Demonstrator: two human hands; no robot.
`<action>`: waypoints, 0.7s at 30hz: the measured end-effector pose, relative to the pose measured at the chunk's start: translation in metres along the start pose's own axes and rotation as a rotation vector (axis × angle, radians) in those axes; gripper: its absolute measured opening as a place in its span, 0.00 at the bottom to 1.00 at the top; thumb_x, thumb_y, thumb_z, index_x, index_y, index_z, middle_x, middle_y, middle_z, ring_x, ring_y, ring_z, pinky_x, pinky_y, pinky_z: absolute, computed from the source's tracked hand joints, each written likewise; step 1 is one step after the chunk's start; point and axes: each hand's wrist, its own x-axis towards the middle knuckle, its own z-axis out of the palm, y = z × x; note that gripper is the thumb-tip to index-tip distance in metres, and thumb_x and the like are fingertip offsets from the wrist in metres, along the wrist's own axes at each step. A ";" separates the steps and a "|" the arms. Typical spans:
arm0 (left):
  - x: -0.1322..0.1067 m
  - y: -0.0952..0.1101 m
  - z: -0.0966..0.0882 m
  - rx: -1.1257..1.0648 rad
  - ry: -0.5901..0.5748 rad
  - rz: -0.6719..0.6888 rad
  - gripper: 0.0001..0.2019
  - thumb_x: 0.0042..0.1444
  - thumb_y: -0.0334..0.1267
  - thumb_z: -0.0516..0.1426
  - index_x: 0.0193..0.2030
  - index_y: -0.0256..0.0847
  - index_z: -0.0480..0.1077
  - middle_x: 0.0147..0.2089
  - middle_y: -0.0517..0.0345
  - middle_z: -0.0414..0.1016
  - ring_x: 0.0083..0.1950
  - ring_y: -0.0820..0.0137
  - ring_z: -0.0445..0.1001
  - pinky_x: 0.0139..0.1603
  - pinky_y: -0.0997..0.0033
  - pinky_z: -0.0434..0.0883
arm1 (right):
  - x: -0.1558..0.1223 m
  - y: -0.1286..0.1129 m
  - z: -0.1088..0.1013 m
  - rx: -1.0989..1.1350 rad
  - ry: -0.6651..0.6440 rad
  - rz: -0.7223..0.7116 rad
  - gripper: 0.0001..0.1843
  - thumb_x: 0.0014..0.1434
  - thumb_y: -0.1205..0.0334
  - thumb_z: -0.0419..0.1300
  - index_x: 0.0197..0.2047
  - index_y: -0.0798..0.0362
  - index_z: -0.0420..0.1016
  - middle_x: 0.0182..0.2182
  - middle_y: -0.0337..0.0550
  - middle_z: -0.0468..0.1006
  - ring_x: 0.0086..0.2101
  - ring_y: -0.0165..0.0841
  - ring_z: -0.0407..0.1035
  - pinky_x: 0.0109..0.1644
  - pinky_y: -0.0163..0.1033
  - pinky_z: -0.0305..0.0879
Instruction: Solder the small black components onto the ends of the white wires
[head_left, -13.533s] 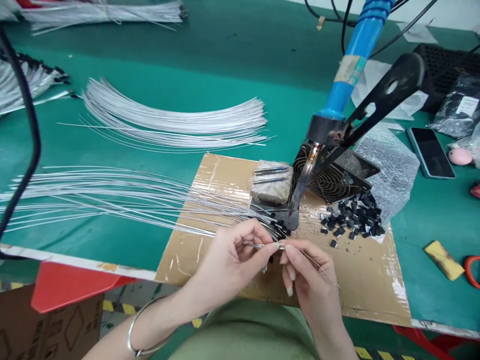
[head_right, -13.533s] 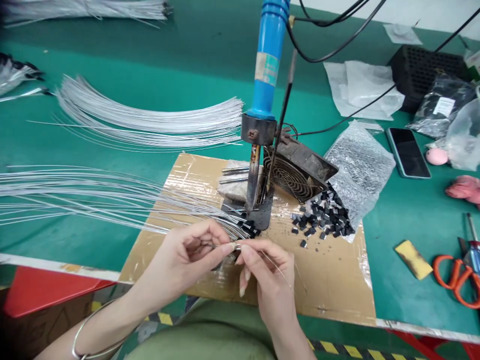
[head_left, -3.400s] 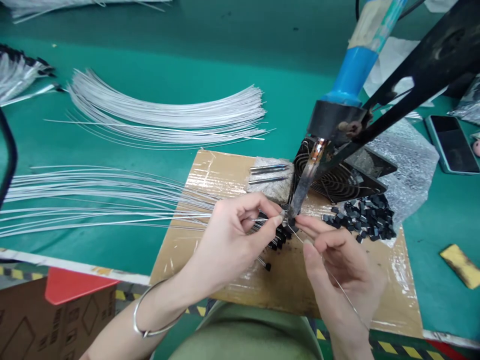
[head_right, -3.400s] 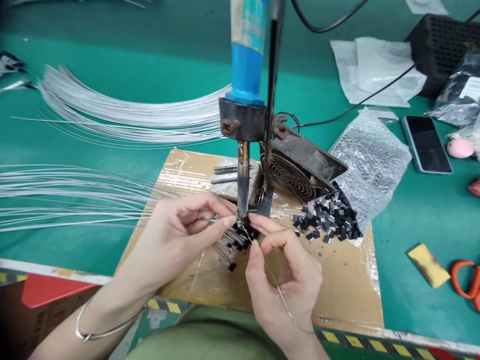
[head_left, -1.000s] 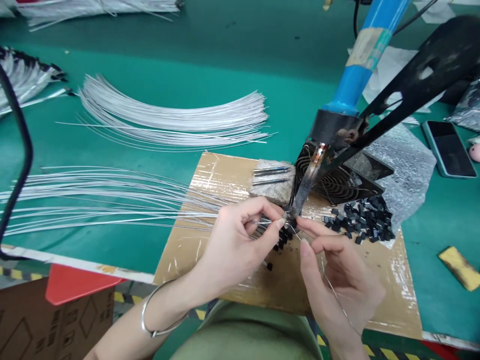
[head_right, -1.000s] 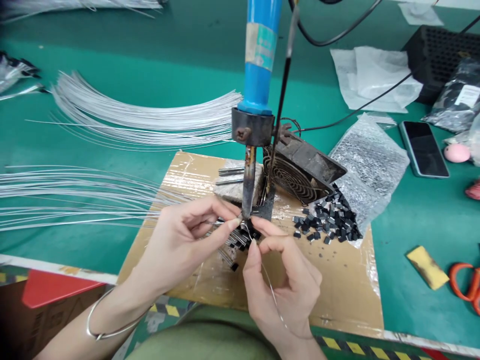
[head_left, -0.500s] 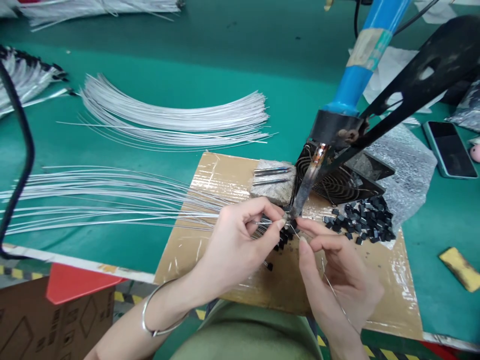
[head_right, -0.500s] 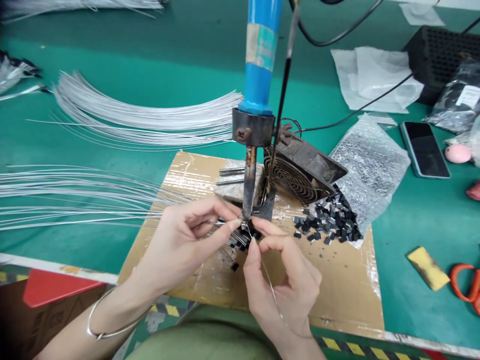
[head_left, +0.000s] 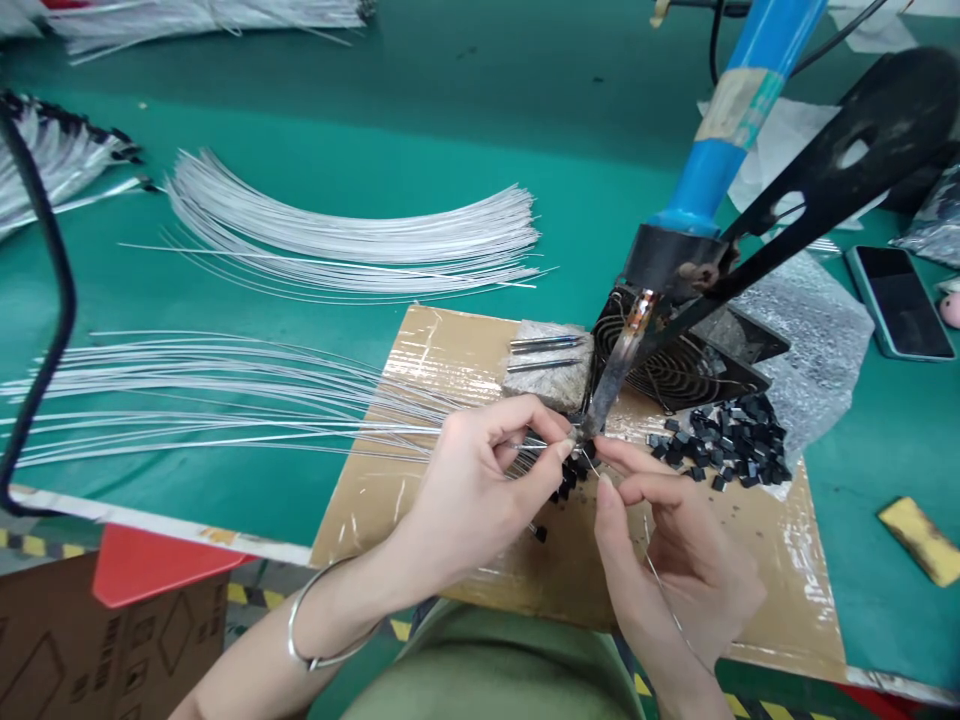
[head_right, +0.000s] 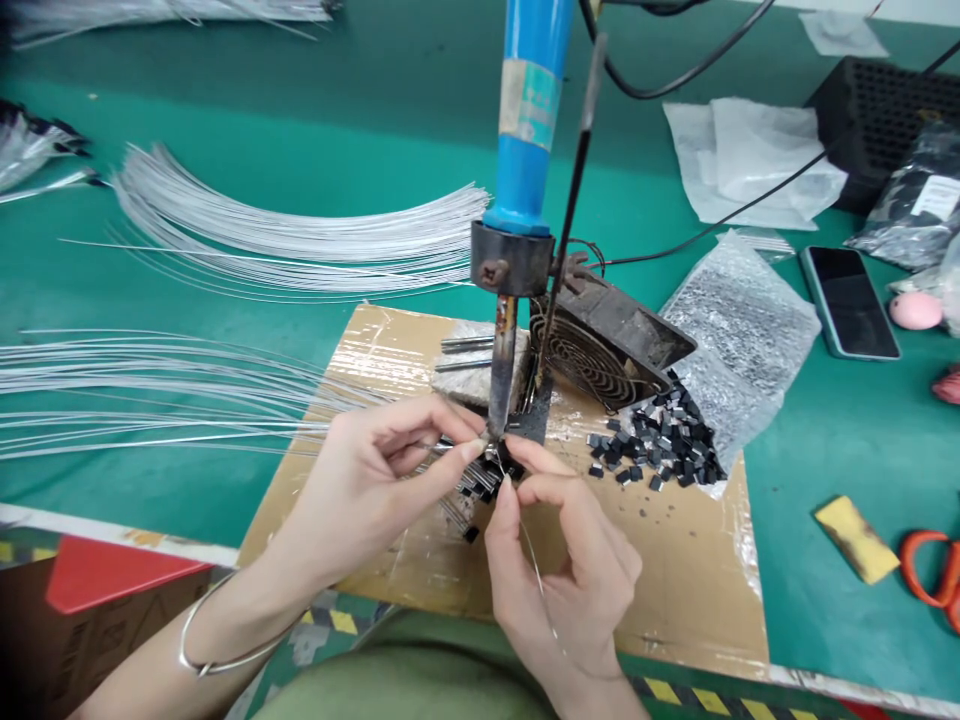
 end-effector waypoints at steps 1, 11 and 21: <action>0.000 0.000 0.000 -0.001 -0.002 0.001 0.06 0.58 0.36 0.61 0.31 0.39 0.76 0.35 0.50 0.85 0.35 0.65 0.80 0.30 0.69 0.68 | 0.000 0.000 0.000 -0.009 -0.006 -0.017 0.08 0.67 0.71 0.67 0.40 0.49 0.76 0.49 0.50 0.90 0.48 0.39 0.87 0.52 0.42 0.84; 0.002 0.002 0.000 0.005 -0.003 0.009 0.06 0.58 0.35 0.60 0.32 0.38 0.77 0.36 0.49 0.84 0.33 0.66 0.78 0.28 0.69 0.63 | -0.001 0.001 -0.002 -0.015 -0.036 -0.062 0.10 0.66 0.74 0.68 0.41 0.49 0.75 0.50 0.48 0.90 0.48 0.38 0.87 0.54 0.39 0.82; 0.002 0.000 0.000 0.024 -0.011 0.015 0.06 0.58 0.34 0.61 0.30 0.39 0.76 0.35 0.51 0.84 0.34 0.66 0.78 0.28 0.70 0.64 | -0.004 0.006 0.004 0.012 0.019 -0.053 0.08 0.66 0.72 0.67 0.40 0.48 0.77 0.49 0.47 0.90 0.47 0.38 0.87 0.54 0.41 0.82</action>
